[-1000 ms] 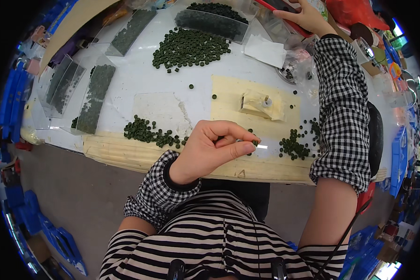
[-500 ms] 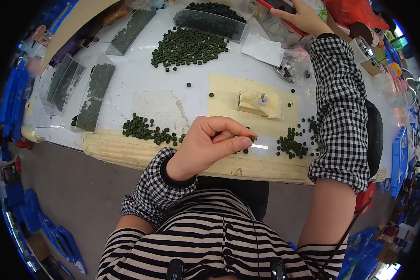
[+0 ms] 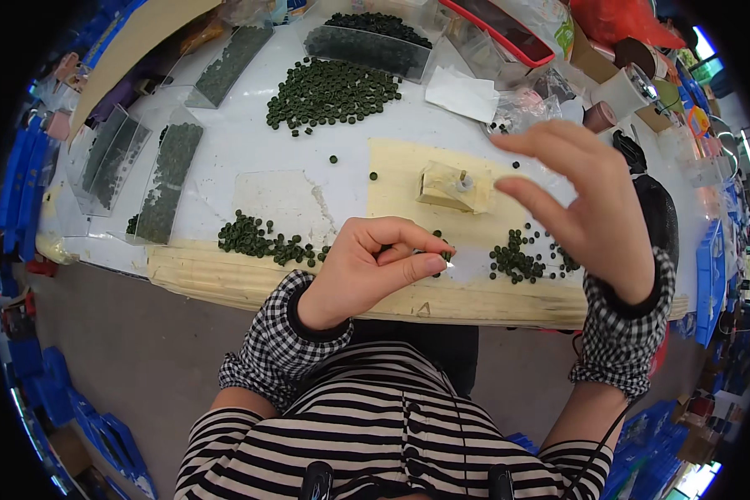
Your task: Sort and inspect small green plastic components at a factory workbench.
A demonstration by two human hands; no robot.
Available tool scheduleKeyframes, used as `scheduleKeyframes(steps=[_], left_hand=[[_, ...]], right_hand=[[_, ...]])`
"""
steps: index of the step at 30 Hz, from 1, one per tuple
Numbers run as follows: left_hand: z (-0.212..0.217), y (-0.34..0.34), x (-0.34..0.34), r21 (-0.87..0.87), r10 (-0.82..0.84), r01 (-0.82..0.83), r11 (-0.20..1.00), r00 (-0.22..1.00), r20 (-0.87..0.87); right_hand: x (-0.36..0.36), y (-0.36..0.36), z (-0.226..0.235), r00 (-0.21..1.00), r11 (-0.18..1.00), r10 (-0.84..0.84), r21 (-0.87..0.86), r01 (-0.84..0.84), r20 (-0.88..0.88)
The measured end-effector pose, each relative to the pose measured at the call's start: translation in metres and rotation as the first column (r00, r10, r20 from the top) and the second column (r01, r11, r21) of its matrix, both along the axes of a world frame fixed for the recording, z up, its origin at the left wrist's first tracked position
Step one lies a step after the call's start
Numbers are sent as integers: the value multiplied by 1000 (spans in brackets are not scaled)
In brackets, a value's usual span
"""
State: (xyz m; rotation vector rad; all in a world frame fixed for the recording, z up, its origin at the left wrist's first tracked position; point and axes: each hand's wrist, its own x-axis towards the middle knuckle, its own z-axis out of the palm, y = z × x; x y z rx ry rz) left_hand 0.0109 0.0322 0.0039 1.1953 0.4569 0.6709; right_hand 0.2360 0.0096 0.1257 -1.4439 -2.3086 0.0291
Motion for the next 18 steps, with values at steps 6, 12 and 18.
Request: scheduleKeyframes(steps=[6, 12, 18], left_hand=[[6, -2, -1, 17, 11, -10, 1000, 1000, -13], [1, -3, 2, 419, 229, -213, 883, 973, 13], [1, -5, 2, 485, 286, -246, 839, 958, -9]], right_hand=[[-25, -57, -38, 957, 997, -82, -18, 80, -278], [-50, -73, -82, 793, 974, -198, -26, 224, -576], [-65, -73, -107, 706, 968, -185, -3, 251, -684]])
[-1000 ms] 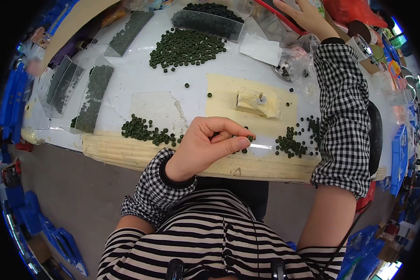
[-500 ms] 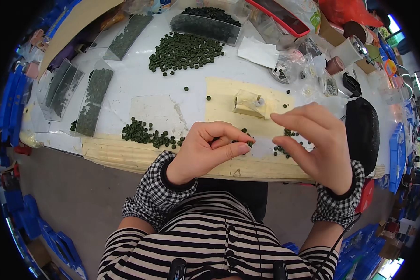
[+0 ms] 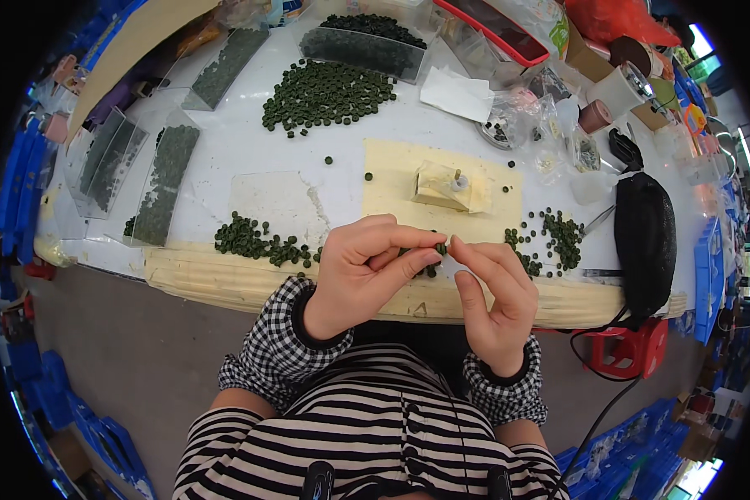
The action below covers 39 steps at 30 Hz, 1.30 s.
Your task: Sort and inspect small green plastic components at a factory workbench.
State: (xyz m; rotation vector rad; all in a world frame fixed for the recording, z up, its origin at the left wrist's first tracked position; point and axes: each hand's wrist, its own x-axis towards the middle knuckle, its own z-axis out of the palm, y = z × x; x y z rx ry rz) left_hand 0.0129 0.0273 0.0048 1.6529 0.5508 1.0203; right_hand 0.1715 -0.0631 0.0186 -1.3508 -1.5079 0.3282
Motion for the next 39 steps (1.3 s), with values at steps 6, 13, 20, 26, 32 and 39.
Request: scheduleKeyframes(steps=[6, 13, 20, 26, 32, 39], left_hand=[[-1, -1, 1, 92, 47, -44, 995, 998, -29], [-1, -4, 4, 113, 65, -60, 992, 997, -38], [0, -2, 3, 111, 52, -44, 993, 997, -64], [-4, 0, 1, 48, 87, -85, 995, 995, -46], [-3, -3, 6, 175, 152, -141, 975, 987, -55], [-1, -1, 5, 104, 62, -56, 993, 996, -60]], right_hand=[[-7, -2, -7, 1000, 999, -4, 43, 6, -31], [-7, -2, -11, 1000, 998, -10, 55, 11, -24], [-6, -1, -13, 1000, 998, 1, 65, 0, -22], [-6, 2, -15, 998, 997, 29, 67, -26, -48], [-4, 4, -19, 997, 997, 29, 70, -25, -67], [0, 1, -14, 999, 997, 44, 70, -44, 9]])
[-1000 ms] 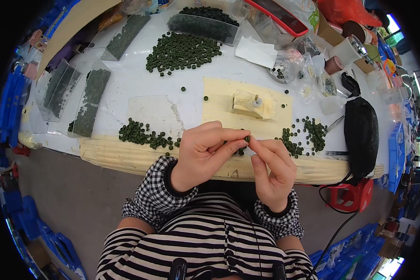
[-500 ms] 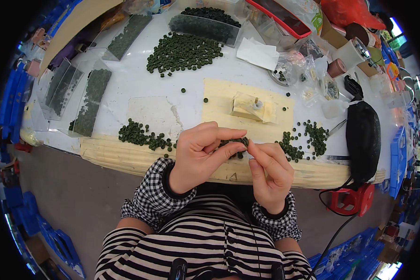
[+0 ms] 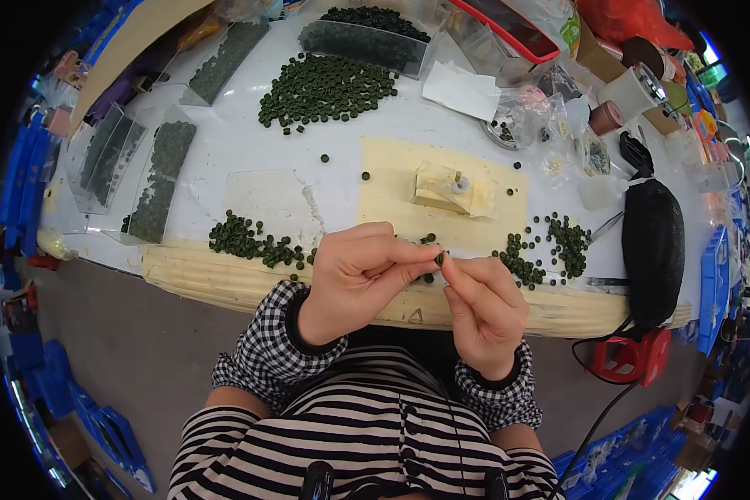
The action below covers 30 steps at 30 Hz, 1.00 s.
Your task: Sort and inspect small green plastic components at a factory workbench.
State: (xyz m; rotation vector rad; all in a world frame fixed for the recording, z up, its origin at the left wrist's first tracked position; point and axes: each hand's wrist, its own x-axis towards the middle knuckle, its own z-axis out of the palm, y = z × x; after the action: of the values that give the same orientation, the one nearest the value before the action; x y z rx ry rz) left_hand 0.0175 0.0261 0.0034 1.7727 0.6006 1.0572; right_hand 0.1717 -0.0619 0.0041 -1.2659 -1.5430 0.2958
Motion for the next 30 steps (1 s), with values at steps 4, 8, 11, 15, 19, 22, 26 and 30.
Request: scheduleKeyframes(steps=[4, 8, 11, 15, 19, 22, 26, 30], left_hand=[[-1, -1, 0, 35, 18, -18, 999, 1000, -7], [1, -1, 1, 35, 3, -4, 999, 1000, 9], [2, 0, 0, -10, -7, 8, 1000, 1000, 12], [-1, 0, -1, -70, -23, 25, 997, 1000, 21], [0, 0, -1, -51, -25, 26, 998, 1000, 14], [0, -1, -1, 7, -17, 17, 1000, 1000, 17], [-3, -1, -1, 74, -6, 4, 997, 1000, 21], [1, 0, -1, 31, -30, 30, 999, 1000, 9]], right_hand=[[0, -2, 1, 1000, 1000, 5, -18, -5, -12], [-3, -6, -5, 995, 999, -6, -36, 3, -95], [-3, -7, -6, 990, 999, 1, -48, -8, -141], [-5, -7, -1, 994, 999, -11, -48, 6, -110], [-3, -7, 0, 997, 999, -6, -47, 2, -76], [-2, -8, 1, 997, 998, 0, -63, -5, -80], [-2, -9, 0, 994, 997, 13, -71, -21, -106], [-1, -9, 1, 996, 997, 12, -70, -18, -94]])
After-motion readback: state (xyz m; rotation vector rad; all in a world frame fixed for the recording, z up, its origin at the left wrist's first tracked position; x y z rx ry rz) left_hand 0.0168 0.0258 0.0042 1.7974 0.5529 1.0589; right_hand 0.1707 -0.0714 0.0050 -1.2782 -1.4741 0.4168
